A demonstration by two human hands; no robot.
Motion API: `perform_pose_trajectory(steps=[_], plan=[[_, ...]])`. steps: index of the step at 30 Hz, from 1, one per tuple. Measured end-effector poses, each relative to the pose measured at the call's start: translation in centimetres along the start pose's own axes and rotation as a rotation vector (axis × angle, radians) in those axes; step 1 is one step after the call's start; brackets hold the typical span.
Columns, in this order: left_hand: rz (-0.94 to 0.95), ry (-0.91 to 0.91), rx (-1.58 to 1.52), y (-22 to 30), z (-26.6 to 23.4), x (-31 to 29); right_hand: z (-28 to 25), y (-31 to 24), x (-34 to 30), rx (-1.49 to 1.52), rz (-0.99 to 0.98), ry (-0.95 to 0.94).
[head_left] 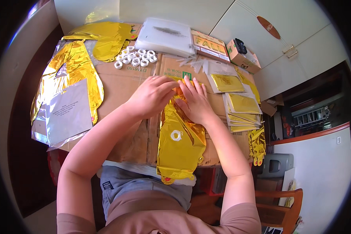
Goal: Folding yellow foil packaging bags into smaller squares.
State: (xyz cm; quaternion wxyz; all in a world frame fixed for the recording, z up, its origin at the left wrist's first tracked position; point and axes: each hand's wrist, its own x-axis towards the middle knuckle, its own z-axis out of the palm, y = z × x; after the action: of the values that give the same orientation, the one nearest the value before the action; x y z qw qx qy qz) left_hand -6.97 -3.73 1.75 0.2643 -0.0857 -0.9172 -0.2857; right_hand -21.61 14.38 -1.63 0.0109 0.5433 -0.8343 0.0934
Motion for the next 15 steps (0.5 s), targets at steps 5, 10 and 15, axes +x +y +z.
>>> perform_pose_trajectory(steps=[5,10,15], plan=[[0.020,-0.151,0.348,-2.0,4.0,1.5,0.5,0.5,0.0,-0.013,0.002,0.028],[-0.084,-0.286,0.451,-2.8,4.2,0.4,0.3,0.5,-0.1,-0.050,-0.027,0.012],[-0.083,-0.365,0.486,-2.7,4.0,0.7,0.1,1.3,-0.6,0.017,0.036,-0.022]])
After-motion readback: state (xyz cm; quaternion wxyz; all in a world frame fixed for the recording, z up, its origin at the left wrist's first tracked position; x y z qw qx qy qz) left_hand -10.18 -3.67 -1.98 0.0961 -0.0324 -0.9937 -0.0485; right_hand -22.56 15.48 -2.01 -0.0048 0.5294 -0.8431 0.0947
